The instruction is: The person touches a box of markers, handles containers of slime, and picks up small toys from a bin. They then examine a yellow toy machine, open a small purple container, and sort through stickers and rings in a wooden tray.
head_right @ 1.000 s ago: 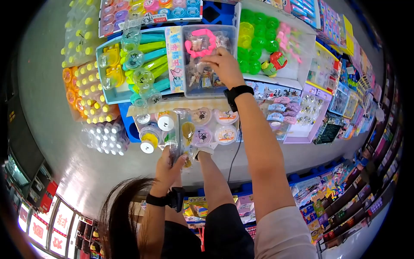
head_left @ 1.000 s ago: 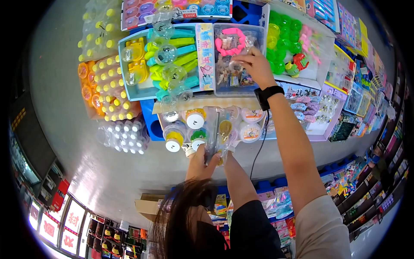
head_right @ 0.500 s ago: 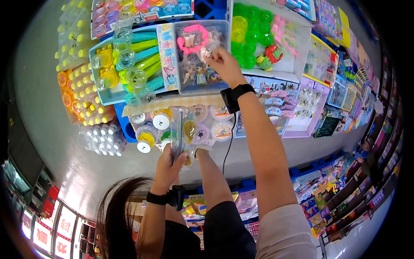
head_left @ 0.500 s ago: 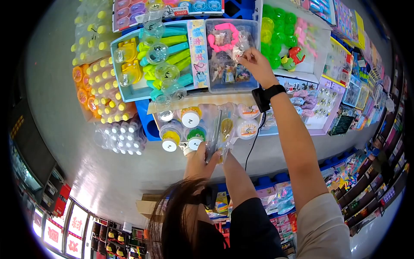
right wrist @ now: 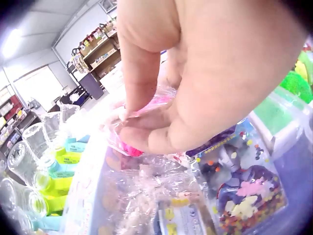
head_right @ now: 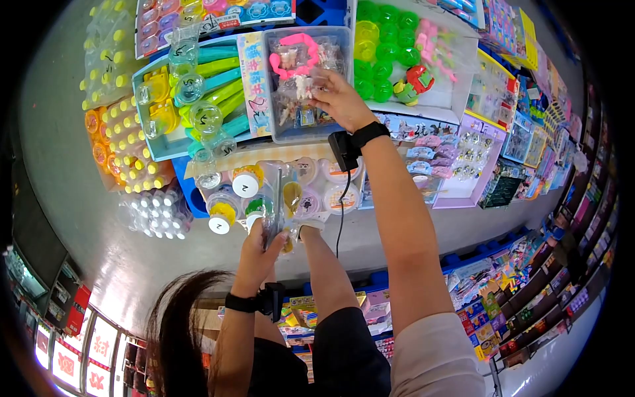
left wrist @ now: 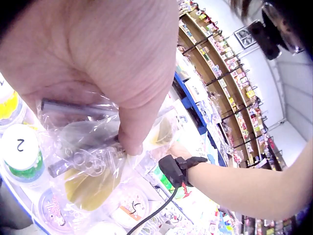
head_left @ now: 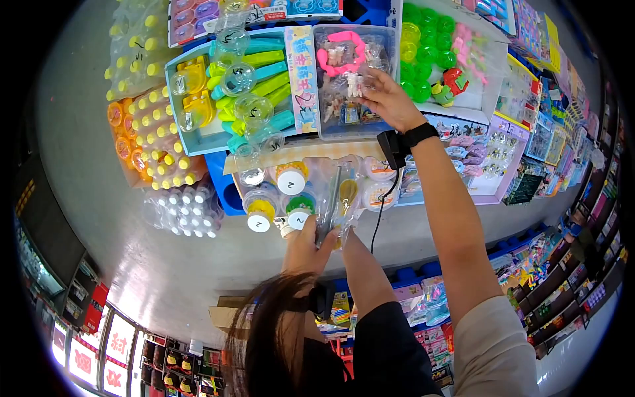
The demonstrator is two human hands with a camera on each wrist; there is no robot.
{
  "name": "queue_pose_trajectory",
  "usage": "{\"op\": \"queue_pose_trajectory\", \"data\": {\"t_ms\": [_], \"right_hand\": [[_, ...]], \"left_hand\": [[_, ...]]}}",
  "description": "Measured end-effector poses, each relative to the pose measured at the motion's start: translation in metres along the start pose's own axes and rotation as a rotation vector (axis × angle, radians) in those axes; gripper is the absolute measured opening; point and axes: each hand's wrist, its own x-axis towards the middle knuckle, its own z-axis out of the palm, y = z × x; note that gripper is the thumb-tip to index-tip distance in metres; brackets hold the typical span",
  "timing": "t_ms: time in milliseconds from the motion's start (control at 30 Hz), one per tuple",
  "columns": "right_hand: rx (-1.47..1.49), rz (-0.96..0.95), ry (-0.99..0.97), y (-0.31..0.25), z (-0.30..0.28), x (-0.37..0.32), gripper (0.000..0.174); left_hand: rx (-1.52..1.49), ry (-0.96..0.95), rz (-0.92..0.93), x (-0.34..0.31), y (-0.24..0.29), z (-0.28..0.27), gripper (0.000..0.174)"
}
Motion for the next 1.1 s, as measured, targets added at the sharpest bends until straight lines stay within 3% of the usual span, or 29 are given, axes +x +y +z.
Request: {"op": "queue_pose_trajectory", "data": {"t_ms": [100,200,300,400,800,900,1000,1100], "right_hand": [[0.431,0.096,0.061,-0.003,0.005,0.000,0.039],[0.812,0.262,-0.268,0.011,-0.014,0.011,0.029],[0.834,0.345,-0.290,0.007,-0.008,0.007,0.030],[0.914,0.402,-0.456,0.003,-0.005,0.003,0.032],[0.893,0.386,-0.438,0.005,-0.005,-0.002,0.037],[0.506,0.178,-0.151,0.012,-0.009,0.003,0.031],[0.399,0.153,0.016,0.013,-0.015,0.002,0.025],[0.370,0.171,-0.030,0.010,-0.020,-0.001,0.020]], "left_hand": [[-0.028,0.008,-0.006,0.000,0.002,-0.001,0.021],[-0.057,0.012,-0.024,0.001,-0.002,0.000,0.021],[-0.040,0.009,-0.035,0.001,-0.003,0.000,0.021],[-0.029,0.017,-0.023,0.000,-0.006,0.000,0.020],[-0.028,0.023,0.017,-0.002,0.004,0.003,0.020],[-0.005,0.043,0.005,-0.001,0.001,0.004,0.021],[0.004,0.042,-0.015,0.001,-0.002,0.002,0.021],[0.002,0.061,-0.035,0.005,0.007,-0.001,0.021]]}}
